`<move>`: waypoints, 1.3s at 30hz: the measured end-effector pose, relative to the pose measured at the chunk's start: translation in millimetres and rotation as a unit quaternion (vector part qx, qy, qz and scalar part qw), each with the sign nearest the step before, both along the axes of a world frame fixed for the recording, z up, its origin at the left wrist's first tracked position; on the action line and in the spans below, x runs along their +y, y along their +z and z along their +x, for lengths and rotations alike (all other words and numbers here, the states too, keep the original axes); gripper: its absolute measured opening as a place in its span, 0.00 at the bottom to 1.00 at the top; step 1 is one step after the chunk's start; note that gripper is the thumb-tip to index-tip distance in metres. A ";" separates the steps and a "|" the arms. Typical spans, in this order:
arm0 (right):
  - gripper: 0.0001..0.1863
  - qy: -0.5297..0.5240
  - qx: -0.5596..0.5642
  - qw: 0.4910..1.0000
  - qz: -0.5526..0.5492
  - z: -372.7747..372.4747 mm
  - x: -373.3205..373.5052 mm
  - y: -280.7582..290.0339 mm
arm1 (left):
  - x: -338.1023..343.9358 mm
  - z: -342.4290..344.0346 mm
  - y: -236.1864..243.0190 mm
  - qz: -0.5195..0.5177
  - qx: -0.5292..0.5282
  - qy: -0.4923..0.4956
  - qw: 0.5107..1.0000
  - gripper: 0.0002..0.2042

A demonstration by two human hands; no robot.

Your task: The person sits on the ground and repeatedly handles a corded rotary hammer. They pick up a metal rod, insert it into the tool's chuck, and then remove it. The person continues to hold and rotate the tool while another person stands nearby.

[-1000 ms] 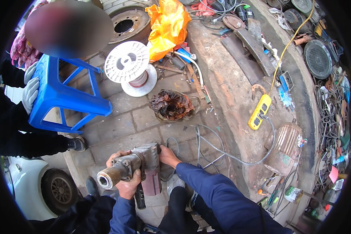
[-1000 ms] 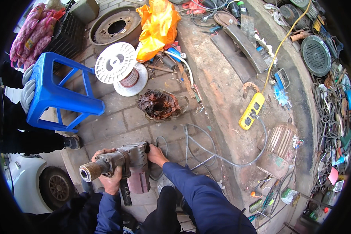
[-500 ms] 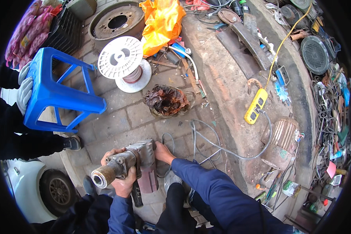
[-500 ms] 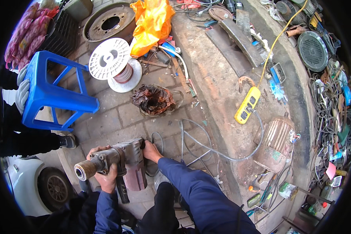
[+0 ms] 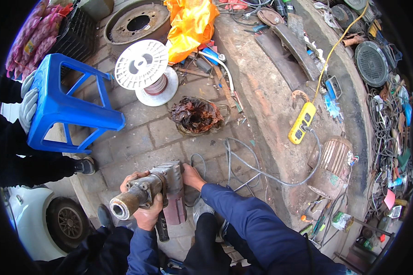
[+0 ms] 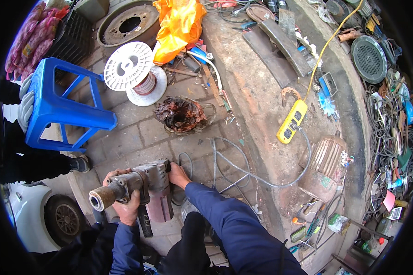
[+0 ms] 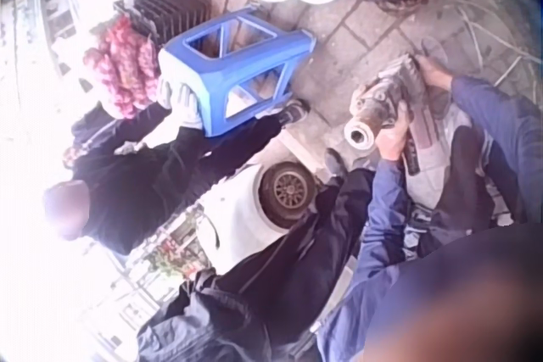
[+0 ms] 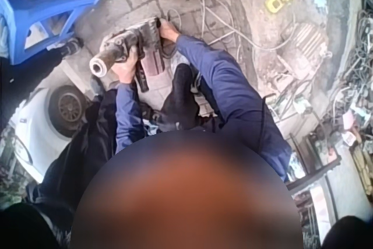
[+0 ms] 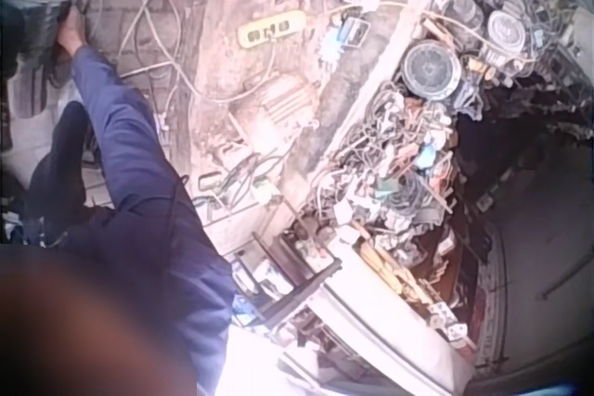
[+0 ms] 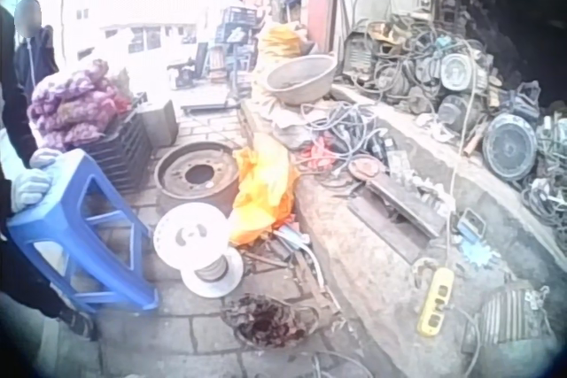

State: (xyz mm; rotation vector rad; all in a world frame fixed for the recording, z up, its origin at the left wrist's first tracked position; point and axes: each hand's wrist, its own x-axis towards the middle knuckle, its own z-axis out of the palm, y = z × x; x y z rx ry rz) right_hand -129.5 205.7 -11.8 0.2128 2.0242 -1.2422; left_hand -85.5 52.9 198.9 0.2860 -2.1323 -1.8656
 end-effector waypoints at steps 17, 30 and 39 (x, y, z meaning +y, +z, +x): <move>0.29 0.009 0.014 1.000 -0.011 2.8 2.9 -8.3 | -1.3 -0.5 -2.3 -0.012 0.012 0.003 1.000 0.40; 0.26 -0.012 0.023 0.999 -0.019 1.9 -1.3 -4.1 | -5.2 -1.0 -0.5 -0.006 0.012 0.005 1.000 0.41; 0.27 -0.003 0.018 1.000 -0.006 -0.6 0.6 6.0 | -5.9 0.5 -4.4 -0.021 0.016 0.014 1.000 0.41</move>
